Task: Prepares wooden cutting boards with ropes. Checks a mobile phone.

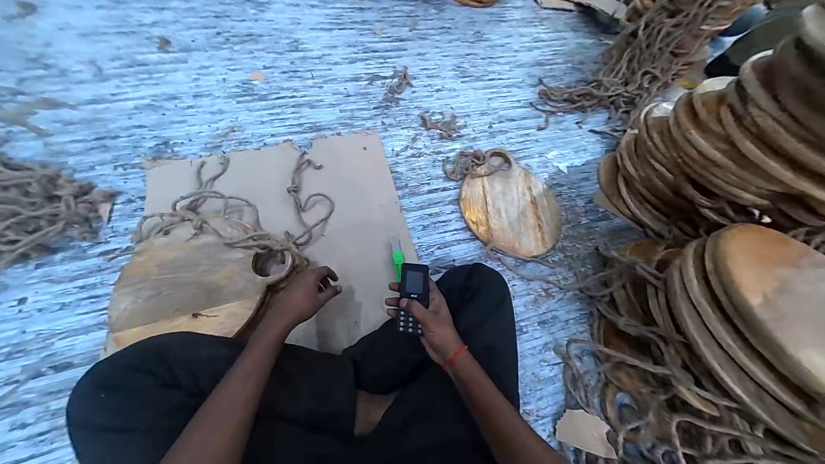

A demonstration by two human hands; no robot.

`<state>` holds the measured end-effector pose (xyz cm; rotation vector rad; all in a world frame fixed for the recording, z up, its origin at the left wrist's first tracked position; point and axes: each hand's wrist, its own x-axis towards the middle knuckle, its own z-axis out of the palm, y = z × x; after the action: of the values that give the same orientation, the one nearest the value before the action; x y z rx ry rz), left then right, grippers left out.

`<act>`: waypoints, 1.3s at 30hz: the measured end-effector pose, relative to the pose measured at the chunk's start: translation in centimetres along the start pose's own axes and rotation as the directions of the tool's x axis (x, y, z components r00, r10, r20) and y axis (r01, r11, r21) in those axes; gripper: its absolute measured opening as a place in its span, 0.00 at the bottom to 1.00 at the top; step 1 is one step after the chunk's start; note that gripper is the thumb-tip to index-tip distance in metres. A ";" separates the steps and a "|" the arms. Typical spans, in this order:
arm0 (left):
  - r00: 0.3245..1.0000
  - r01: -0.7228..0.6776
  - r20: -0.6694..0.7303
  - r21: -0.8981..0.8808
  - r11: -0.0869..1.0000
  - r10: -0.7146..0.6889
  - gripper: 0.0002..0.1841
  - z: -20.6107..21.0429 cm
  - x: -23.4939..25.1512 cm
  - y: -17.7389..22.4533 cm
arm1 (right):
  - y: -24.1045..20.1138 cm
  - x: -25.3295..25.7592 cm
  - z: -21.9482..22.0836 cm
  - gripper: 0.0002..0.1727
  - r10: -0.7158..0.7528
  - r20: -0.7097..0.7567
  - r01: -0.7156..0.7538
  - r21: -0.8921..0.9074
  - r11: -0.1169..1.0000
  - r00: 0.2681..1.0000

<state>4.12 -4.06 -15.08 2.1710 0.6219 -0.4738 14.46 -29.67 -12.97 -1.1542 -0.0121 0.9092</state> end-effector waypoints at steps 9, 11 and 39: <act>1.000 0.007 0.024 0.054 0.999 -0.009 0.17 0.3 -0.1 0.3 | -5.5 -3.6 -4.0 0.27 -0.216 -0.082 0.193 -0.220 0.956 0.973; 1.000 -0.007 0.029 0.072 0.997 0.005 0.18 0.5 0.0 0.2 | -7.4 -4.7 -6.4 0.30 -0.285 -0.125 0.239 -0.296 0.925 0.950; 0.993 -0.120 0.026 0.170 0.978 0.117 0.16 1.7 -1.1 -0.9 | 1.3 -13.3 -20.5 0.27 -0.248 -0.355 -0.319 -0.932 0.172 0.901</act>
<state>2.48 -5.21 -16.04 2.3496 0.4530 -0.4957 14.05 -53.78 -17.40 -2.6739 -0.2639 0.5669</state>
